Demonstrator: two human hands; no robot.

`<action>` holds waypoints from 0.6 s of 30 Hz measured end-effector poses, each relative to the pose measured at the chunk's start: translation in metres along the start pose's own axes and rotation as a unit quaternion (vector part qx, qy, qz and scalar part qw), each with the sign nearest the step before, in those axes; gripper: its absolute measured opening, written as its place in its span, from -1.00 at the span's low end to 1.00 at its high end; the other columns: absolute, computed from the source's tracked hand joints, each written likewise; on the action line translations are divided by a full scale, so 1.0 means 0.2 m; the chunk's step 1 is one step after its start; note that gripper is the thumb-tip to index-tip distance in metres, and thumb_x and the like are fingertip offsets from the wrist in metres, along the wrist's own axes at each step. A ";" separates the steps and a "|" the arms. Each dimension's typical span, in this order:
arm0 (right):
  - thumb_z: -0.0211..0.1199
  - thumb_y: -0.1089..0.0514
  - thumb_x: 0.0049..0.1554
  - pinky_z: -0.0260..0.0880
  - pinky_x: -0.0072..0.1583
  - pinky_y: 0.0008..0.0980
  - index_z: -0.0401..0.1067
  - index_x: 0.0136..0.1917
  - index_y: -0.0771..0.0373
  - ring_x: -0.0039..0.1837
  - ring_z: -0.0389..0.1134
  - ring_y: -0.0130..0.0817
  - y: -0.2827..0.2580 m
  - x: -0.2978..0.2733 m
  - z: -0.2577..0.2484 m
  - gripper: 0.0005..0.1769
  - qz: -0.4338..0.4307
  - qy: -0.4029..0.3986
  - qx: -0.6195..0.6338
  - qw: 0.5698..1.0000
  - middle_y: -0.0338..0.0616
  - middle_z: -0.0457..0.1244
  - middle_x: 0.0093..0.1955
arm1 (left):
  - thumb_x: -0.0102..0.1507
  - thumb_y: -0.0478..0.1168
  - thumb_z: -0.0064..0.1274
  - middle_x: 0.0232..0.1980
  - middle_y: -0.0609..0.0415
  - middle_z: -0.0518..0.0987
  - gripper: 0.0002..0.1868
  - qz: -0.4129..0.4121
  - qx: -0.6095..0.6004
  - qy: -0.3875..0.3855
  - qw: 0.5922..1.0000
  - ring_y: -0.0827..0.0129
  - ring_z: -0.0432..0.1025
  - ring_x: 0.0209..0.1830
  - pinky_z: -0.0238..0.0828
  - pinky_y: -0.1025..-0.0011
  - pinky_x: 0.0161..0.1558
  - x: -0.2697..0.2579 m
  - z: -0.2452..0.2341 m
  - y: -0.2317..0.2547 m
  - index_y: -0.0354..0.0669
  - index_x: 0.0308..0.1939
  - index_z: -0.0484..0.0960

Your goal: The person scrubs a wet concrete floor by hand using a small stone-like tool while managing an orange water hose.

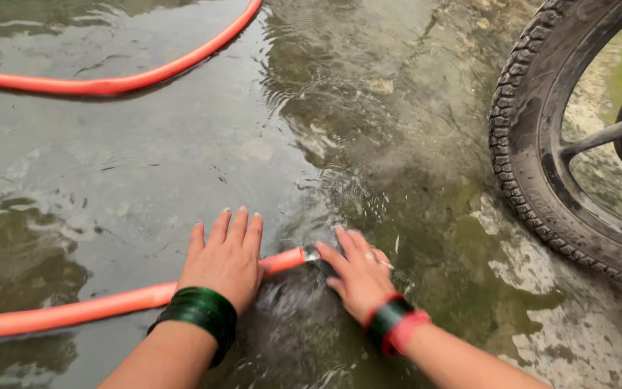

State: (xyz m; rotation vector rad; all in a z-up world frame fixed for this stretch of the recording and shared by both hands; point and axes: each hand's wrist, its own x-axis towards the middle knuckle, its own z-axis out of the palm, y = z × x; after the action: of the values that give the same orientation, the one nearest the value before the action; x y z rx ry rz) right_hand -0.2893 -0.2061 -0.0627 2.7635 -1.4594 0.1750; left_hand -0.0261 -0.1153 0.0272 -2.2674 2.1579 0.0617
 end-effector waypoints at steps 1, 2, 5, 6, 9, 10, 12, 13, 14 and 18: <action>0.45 0.02 -0.16 0.18 0.35 0.12 0.36 0.36 -0.21 0.53 0.07 0.02 0.04 -0.02 0.01 -0.22 -0.036 0.018 0.043 0.998 -0.07 0.07 0.54 | 0.23 0.10 0.01 0.60 -0.01 0.12 -0.17 0.004 -0.006 0.004 1.000 0.06 -0.03 0.59 -0.06 -0.11 0.36 0.00 -0.01 0.00 -0.03 0.53 0.12; 0.41 0.02 -0.11 0.21 0.38 0.06 0.38 0.35 -0.21 0.55 0.07 -0.02 0.14 -0.03 0.00 -0.28 0.012 0.026 0.031 0.999 -0.10 0.07 0.55 | 0.23 0.11 0.03 0.60 0.00 0.12 -0.17 0.006 -0.012 0.006 1.000 0.06 -0.04 0.59 -0.09 -0.13 0.36 -0.01 -0.02 -0.01 0.01 0.53 0.12; 0.42 0.03 -0.06 0.12 0.44 0.15 0.41 0.34 -0.20 0.57 0.05 0.03 0.56 0.00 -0.06 -0.33 0.137 0.087 -0.014 0.987 -0.07 0.10 0.54 | 0.20 0.12 0.04 0.60 0.04 0.10 -0.14 0.022 -0.004 0.000 1.000 0.06 -0.07 0.60 -0.09 -0.21 0.40 -0.03 -0.03 -0.07 0.03 0.52 0.11; 0.39 -0.03 0.00 0.16 0.43 0.19 0.41 0.37 -0.23 0.55 0.08 0.03 0.69 0.02 -0.10 -0.36 0.247 0.065 0.000 0.967 -0.07 0.10 0.56 | 0.20 0.12 0.04 0.60 0.04 0.10 -0.14 0.020 -0.003 0.001 1.000 0.06 -0.07 0.60 -0.09 -0.21 0.40 -0.04 -0.02 -0.10 0.03 0.52 0.11; 0.33 -0.13 0.09 0.14 0.40 0.29 0.29 0.45 -0.29 0.52 0.05 0.15 0.76 0.23 -0.14 -0.34 0.403 0.015 0.018 0.915 0.03 0.03 0.55 | 0.22 0.08 0.02 0.58 0.03 0.13 -0.19 -0.004 0.000 -0.003 1.000 0.04 -0.06 0.60 -0.10 -0.21 0.41 -0.10 0.00 -0.21 0.08 0.52 0.13; 0.30 -0.18 0.12 0.08 0.37 0.35 0.18 0.51 -0.32 0.50 -0.02 0.27 0.73 0.30 -0.17 -0.29 0.455 -0.012 0.018 0.890 0.13 -0.03 0.53 | 0.26 0.09 -0.04 0.55 0.07 0.18 -0.27 -0.017 -0.005 -0.063 0.998 0.07 -0.02 0.57 -0.03 -0.16 0.37 -0.13 0.02 -0.24 0.18 0.50 0.14; 0.27 -0.15 0.10 0.20 0.37 0.28 0.17 0.54 -0.24 0.49 0.08 0.25 0.50 0.47 -0.14 -0.25 0.308 -0.032 -0.068 0.948 0.20 0.02 0.53 | 0.31 0.10 -0.09 0.51 0.11 0.22 -0.34 -0.033 -0.010 -0.124 0.992 0.09 0.03 0.55 0.04 -0.11 0.32 -0.18 0.06 -0.30 0.27 0.49 0.16; 0.26 -0.13 0.10 0.20 0.38 0.26 0.15 0.53 -0.31 0.49 0.07 0.24 0.33 0.53 -0.11 -0.25 0.302 -0.047 -0.015 0.952 0.09 0.01 0.54 | 0.35 0.01 -0.14 0.38 0.13 0.32 -0.45 -0.042 -0.014 -0.165 0.985 0.16 0.18 0.43 0.20 0.02 0.30 -0.20 0.09 -0.33 0.27 0.44 0.23; 0.28 -0.13 0.09 0.24 0.38 0.24 0.18 0.51 -0.26 0.49 0.09 0.20 0.16 0.60 -0.09 -0.27 0.257 -0.090 -0.003 0.962 0.08 0.04 0.52 | 0.39 -0.08 -0.18 0.24 0.17 0.42 -0.54 -0.053 -0.018 -0.209 0.976 0.24 0.33 0.32 0.35 0.17 0.27 -0.23 0.13 -0.36 0.28 0.40 0.30; 0.38 -0.02 0.03 0.11 0.39 0.13 0.26 0.44 -0.27 0.59 -0.06 0.08 -0.41 0.56 0.03 -0.28 -0.014 -0.057 0.041 0.997 0.07 -0.10 0.62 | 0.30 -0.17 -0.16 0.06 0.17 0.44 -0.47 -0.042 -0.008 -0.123 0.992 0.24 0.37 0.18 0.44 0.21 0.10 -0.30 0.26 -0.45 0.28 0.38 0.35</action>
State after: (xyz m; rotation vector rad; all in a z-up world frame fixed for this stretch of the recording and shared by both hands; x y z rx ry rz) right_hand -0.1583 -0.2528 -0.0538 2.9037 -1.4692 0.0799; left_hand 0.0607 -0.0481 -0.0252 -2.2199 1.9448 0.3387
